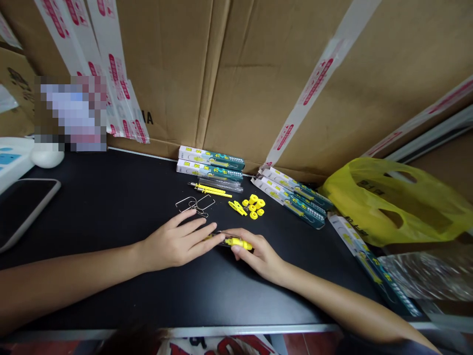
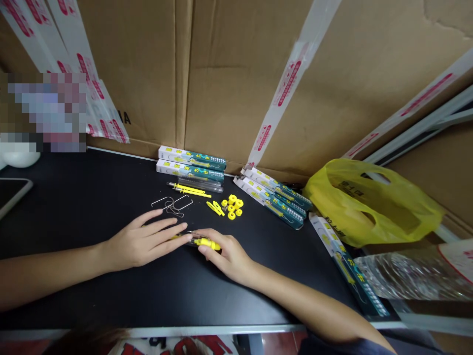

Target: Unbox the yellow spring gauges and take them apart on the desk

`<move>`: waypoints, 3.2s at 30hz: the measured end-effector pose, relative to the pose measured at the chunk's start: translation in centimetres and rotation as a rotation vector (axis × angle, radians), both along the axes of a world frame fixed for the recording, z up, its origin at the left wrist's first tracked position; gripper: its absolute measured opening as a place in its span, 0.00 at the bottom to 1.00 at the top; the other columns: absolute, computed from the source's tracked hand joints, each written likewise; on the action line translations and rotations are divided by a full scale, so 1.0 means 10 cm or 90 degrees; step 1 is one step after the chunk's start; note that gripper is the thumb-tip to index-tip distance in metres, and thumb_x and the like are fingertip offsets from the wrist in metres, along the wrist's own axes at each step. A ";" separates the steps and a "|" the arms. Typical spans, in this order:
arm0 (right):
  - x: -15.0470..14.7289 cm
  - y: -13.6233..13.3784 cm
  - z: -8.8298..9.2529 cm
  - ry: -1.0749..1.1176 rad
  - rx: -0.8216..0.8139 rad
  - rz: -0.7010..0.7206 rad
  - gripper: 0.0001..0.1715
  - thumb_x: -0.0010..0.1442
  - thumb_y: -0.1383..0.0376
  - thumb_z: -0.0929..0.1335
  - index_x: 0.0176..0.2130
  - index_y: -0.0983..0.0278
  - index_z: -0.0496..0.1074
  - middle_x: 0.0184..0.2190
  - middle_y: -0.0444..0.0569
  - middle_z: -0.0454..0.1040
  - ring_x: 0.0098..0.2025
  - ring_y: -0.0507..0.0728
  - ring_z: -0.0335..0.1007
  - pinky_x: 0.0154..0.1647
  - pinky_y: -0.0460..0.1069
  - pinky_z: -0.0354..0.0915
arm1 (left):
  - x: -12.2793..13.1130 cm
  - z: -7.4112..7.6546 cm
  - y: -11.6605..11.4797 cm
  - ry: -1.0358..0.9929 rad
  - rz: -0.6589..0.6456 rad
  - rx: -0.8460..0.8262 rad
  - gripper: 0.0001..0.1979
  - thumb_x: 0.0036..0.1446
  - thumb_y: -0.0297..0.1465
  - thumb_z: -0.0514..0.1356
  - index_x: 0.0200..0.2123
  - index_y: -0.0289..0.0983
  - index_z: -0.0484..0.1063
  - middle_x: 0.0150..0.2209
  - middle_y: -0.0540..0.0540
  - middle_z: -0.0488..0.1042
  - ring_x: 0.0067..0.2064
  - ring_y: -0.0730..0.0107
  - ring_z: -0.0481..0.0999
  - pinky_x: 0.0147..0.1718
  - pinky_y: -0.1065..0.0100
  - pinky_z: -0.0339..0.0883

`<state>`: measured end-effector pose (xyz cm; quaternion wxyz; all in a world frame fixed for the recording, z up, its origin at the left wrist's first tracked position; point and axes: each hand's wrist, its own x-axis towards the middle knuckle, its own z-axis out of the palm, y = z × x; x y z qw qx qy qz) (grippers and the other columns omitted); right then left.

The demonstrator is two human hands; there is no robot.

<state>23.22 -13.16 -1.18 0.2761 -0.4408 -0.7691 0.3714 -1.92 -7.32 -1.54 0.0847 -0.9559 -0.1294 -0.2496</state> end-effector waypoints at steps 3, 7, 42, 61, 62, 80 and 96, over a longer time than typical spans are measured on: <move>-0.02 0.00 -0.03 -0.011 -0.012 -0.004 0.19 0.67 0.58 0.58 0.53 0.63 0.65 0.25 0.43 0.70 0.25 0.49 0.66 0.30 0.45 0.64 | 0.02 0.02 0.00 0.038 -0.030 0.031 0.21 0.64 0.24 0.49 0.59 0.44 0.60 0.51 0.45 0.72 0.49 0.66 0.73 0.51 0.61 0.63; -0.01 0.00 -0.04 -0.028 0.023 0.015 0.19 0.66 0.59 0.60 0.54 0.63 0.64 0.40 0.50 0.75 0.39 0.54 0.72 0.43 0.48 0.65 | 0.04 0.00 -0.01 0.108 0.025 0.050 0.23 0.63 0.22 0.47 0.60 0.36 0.57 0.45 0.43 0.73 0.40 0.67 0.73 0.41 0.65 0.65; 0.14 0.20 -0.17 -0.252 0.487 0.117 0.25 0.65 0.52 0.60 0.23 0.64 0.62 0.20 0.44 0.62 0.23 0.51 0.55 0.25 0.46 0.48 | 0.04 -0.07 0.02 0.139 0.114 0.126 0.18 0.63 0.40 0.53 0.51 0.36 0.66 0.27 0.51 0.70 0.24 0.69 0.71 0.20 0.67 0.54; 0.17 0.20 -0.17 -0.212 0.331 0.076 0.20 0.65 0.52 0.59 0.29 0.64 0.63 0.22 0.44 0.62 0.24 0.51 0.56 0.26 0.45 0.51 | 0.02 -0.05 0.10 0.017 0.061 0.150 0.11 0.63 0.30 0.54 0.47 0.34 0.67 0.37 0.46 0.74 0.37 0.68 0.71 0.38 0.65 0.64; 0.17 0.20 -0.17 -0.214 0.322 0.078 0.20 0.65 0.52 0.59 0.29 0.64 0.63 0.22 0.44 0.63 0.24 0.51 0.57 0.26 0.45 0.52 | 0.02 -0.05 0.10 0.014 0.064 0.149 0.11 0.63 0.30 0.54 0.48 0.34 0.67 0.37 0.45 0.74 0.38 0.67 0.71 0.39 0.64 0.64; 0.19 0.22 -0.15 -0.133 0.237 0.051 0.19 0.64 0.54 0.62 0.28 0.64 0.63 0.23 0.44 0.63 0.25 0.50 0.57 0.27 0.45 0.54 | 0.01 -0.07 0.09 0.033 0.085 0.189 0.17 0.62 0.22 0.50 0.53 0.34 0.65 0.45 0.44 0.75 0.41 0.69 0.74 0.40 0.67 0.67; 0.20 0.22 -0.11 -0.103 0.150 -0.031 0.24 0.68 0.55 0.54 0.24 0.63 0.59 0.21 0.42 0.60 0.24 0.50 0.57 0.27 0.45 0.54 | -0.04 -0.06 0.14 0.074 0.020 0.060 0.22 0.63 0.31 0.53 0.60 0.48 0.57 0.51 0.44 0.69 0.44 0.67 0.72 0.42 0.67 0.66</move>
